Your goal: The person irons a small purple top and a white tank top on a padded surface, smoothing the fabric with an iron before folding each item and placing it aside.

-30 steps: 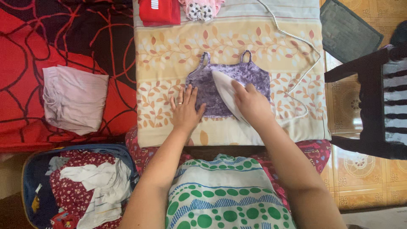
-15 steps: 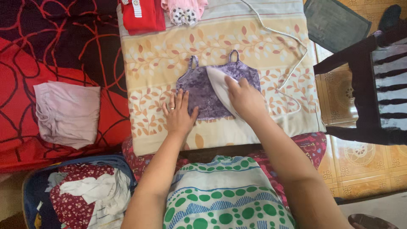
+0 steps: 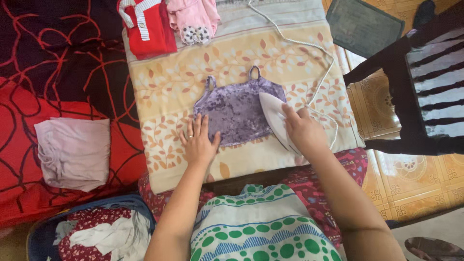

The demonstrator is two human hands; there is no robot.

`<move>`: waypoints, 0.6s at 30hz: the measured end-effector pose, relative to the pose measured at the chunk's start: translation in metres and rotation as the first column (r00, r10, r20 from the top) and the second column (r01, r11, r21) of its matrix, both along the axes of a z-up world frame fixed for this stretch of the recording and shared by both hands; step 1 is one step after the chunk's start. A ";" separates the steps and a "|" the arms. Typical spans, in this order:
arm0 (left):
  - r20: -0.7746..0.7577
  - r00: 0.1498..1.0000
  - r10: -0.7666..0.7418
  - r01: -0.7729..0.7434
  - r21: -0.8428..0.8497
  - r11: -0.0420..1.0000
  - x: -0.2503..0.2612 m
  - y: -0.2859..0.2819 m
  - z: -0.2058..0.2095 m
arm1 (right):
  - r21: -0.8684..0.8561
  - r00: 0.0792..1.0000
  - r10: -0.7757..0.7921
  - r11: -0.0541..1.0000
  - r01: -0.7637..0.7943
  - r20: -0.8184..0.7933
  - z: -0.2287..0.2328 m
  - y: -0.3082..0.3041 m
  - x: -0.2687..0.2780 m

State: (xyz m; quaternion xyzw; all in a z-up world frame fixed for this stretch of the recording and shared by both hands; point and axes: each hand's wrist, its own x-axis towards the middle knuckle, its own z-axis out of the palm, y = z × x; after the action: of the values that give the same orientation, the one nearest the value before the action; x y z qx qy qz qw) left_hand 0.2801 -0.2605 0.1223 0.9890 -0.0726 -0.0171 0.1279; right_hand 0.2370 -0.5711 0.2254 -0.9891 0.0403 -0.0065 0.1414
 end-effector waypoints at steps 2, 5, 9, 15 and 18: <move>-0.014 1.000 0.005 -0.005 -0.013 1.000 0.001 -0.001 0.000 | -0.004 1.000 -0.007 1.000 0.008 0.018 -0.004 0.005 0.013; -0.025 1.000 0.012 -0.013 -0.024 1.000 -0.002 -0.001 0.002 | -0.004 0.997 -0.009 1.000 0.009 0.078 -0.008 0.015 0.045; -0.022 1.000 0.006 -0.007 -0.009 1.000 -0.003 0.000 0.003 | 0.097 0.999 -0.035 0.995 0.032 0.035 -0.003 0.017 0.068; -0.023 1.000 -0.007 0.007 -0.021 1.000 0.000 0.002 -0.003 | 0.062 0.987 -0.099 0.992 0.107 -0.128 0.007 -0.006 0.026; -0.014 1.000 0.008 -0.008 0.001 1.000 0.000 0.002 -0.007 | 0.030 0.983 -0.168 0.985 0.171 -0.080 0.007 -0.025 0.004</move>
State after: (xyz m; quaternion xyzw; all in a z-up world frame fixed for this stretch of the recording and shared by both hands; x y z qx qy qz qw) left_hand 0.2798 -0.2590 0.1149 0.9892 -0.0678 -0.0237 0.1280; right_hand 0.2414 -0.5960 0.2325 -0.9789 0.1298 0.0207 0.1565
